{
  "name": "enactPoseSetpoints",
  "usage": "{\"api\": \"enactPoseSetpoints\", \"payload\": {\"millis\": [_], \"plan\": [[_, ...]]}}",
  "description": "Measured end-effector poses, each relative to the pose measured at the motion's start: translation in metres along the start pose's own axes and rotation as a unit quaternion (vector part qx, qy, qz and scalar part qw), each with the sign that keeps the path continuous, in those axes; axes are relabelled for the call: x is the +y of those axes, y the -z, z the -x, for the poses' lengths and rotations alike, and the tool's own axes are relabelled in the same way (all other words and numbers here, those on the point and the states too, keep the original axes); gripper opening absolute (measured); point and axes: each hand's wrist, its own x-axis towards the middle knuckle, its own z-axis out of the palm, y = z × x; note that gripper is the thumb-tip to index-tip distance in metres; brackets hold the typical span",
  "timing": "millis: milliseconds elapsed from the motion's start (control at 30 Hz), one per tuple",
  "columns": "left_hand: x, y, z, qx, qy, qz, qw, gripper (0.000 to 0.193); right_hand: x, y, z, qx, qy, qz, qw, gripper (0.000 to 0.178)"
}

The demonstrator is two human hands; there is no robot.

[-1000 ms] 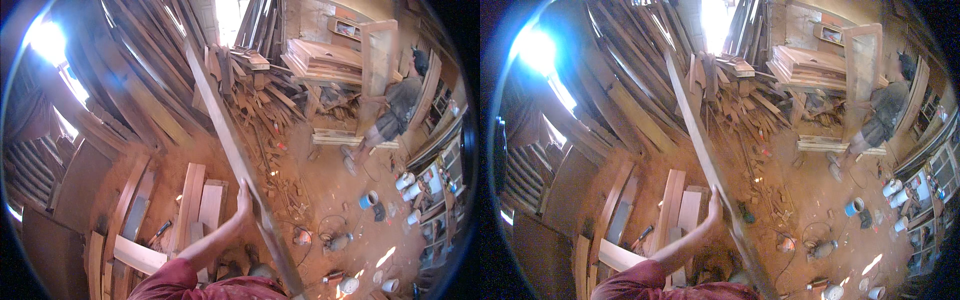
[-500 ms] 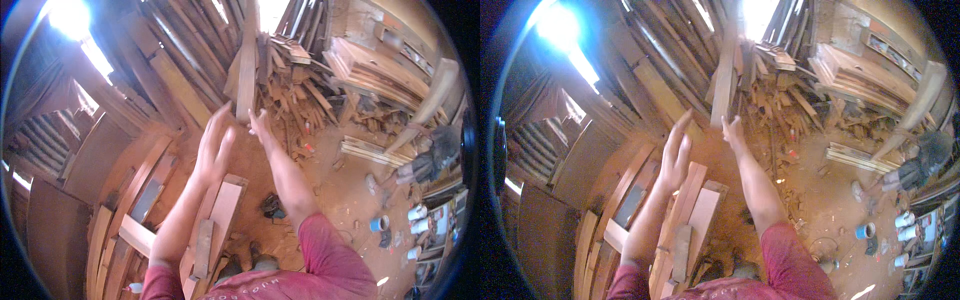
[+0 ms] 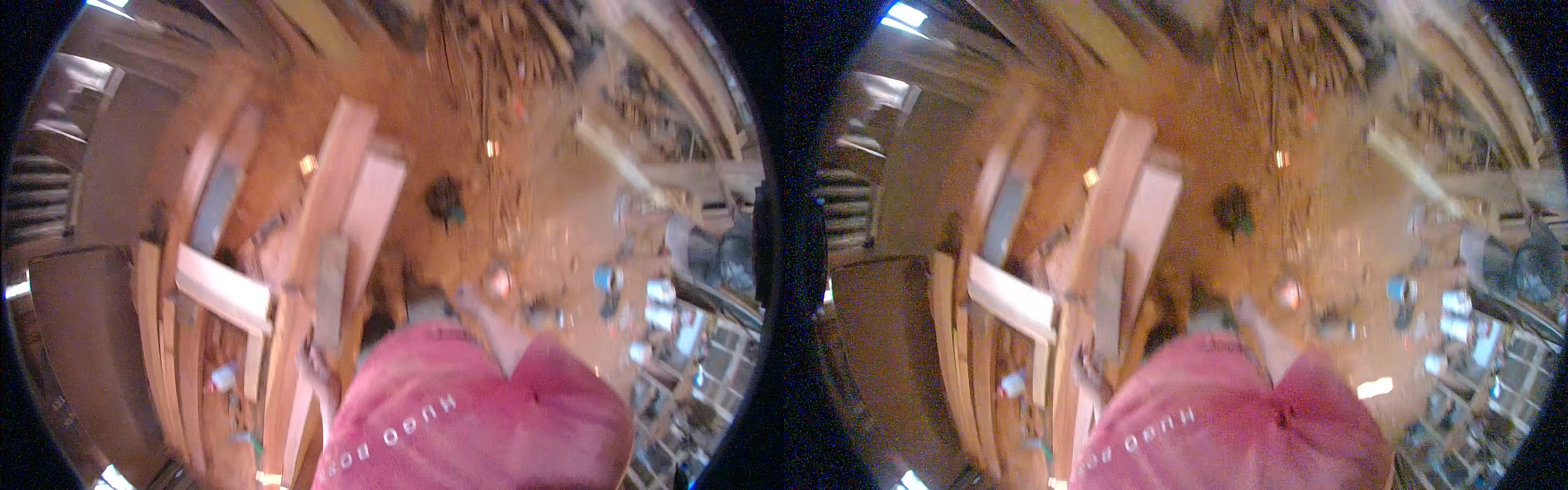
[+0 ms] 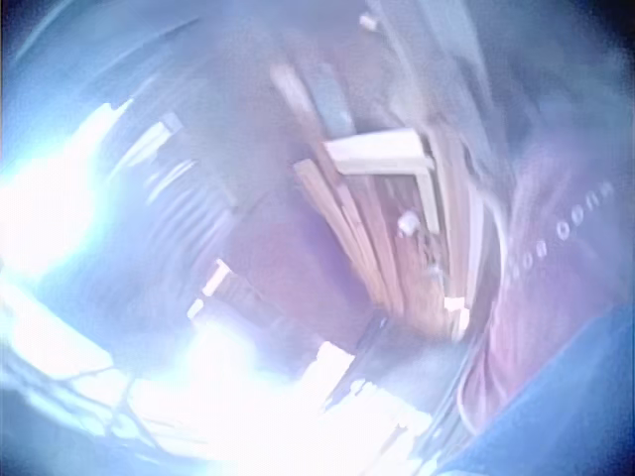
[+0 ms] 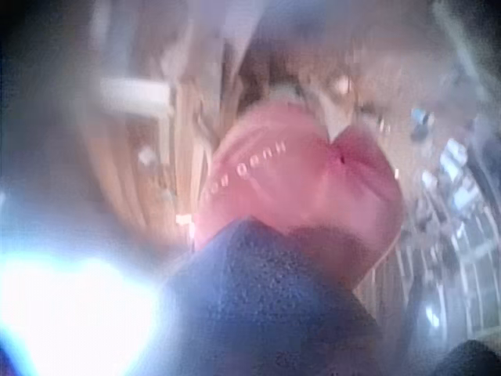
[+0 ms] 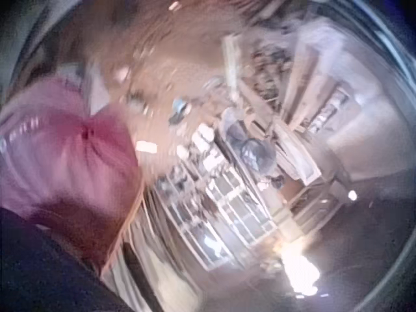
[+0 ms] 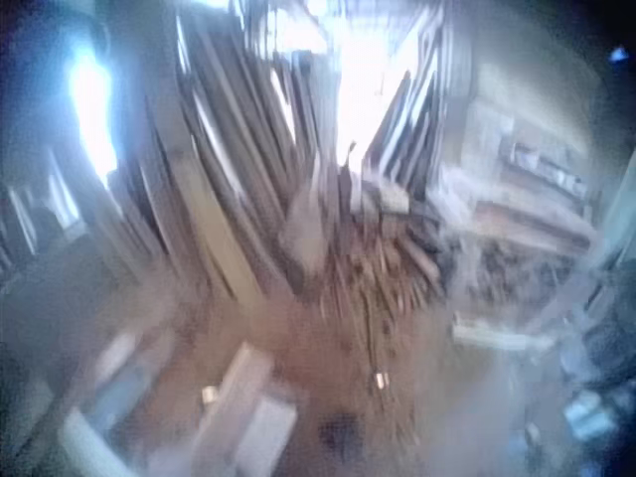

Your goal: The person cuts a wooden plank with a circular saw, applies glue to the plank, and then hammers it into place on a curved wooden structure. They repeat this process with another plank, ensuring it fits securely.

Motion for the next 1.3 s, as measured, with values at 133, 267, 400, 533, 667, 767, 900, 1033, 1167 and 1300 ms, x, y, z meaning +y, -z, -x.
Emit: {"api": "enactPoseSetpoints", "payload": {"millis": [133,267,400,533,667,767,900,1033,1167,1300], "plan": [[0.027,-0.016,0.011,-0.114,-0.061,-0.057,0.99,0.042,0.07,0.007,0.025,-0.027,0.011,0.047,0.998,0.026],[0.038,-0.01,0.007,-0.156,-0.064,-0.097,0.981,0.04,0.014,0.036,0.002,0.04,0.05,-0.025,0.998,0.028],[0.019,0.003,0.004,-0.118,-0.007,-0.121,0.986,0.038,-0.105,0.069,-0.048,0.112,0.083,-0.191,0.972,0.031],[-0.01,0.017,0.018,-0.089,0.035,-0.177,0.979,0.037,-0.274,0.118,-0.034,0.247,0.411,0.028,0.877,0.04],[-0.054,0.028,0.065,-0.042,0.074,-0.194,0.977,0.04,-0.384,0.095,-0.014,0.046,0.659,0.17,0.731,0.054],[-0.069,0.038,0.089,0.02,0.112,-0.192,0.975,0.041,-0.42,0.055,-0.014,-0.002,0.726,0.336,0.6,0.064],[-0.098,0.051,0.116,0.15,0.154,-0.122,0.969,0.041,-0.44,0.033,-0.017,-0.052,0.679,0.478,0.555,0.071],[-0.12,0.061,0.149,0.284,0.256,0.097,0.919,0.041,-0.468,0.086,0.039,-0.22,0.567,0.47,0.64,0.079],[-0.173,0.064,0.179,0.362,0.273,0.168,0.875,0.038,-0.443,0.124,0.054,-0.49,0.209,0.232,0.814,0.061],[-0.237,0.075,0.208,0.352,0.281,0.162,0.878,0.04,-0.429,0.101,0.099,-0.486,0.263,0.108,0.826,0.063]]}}
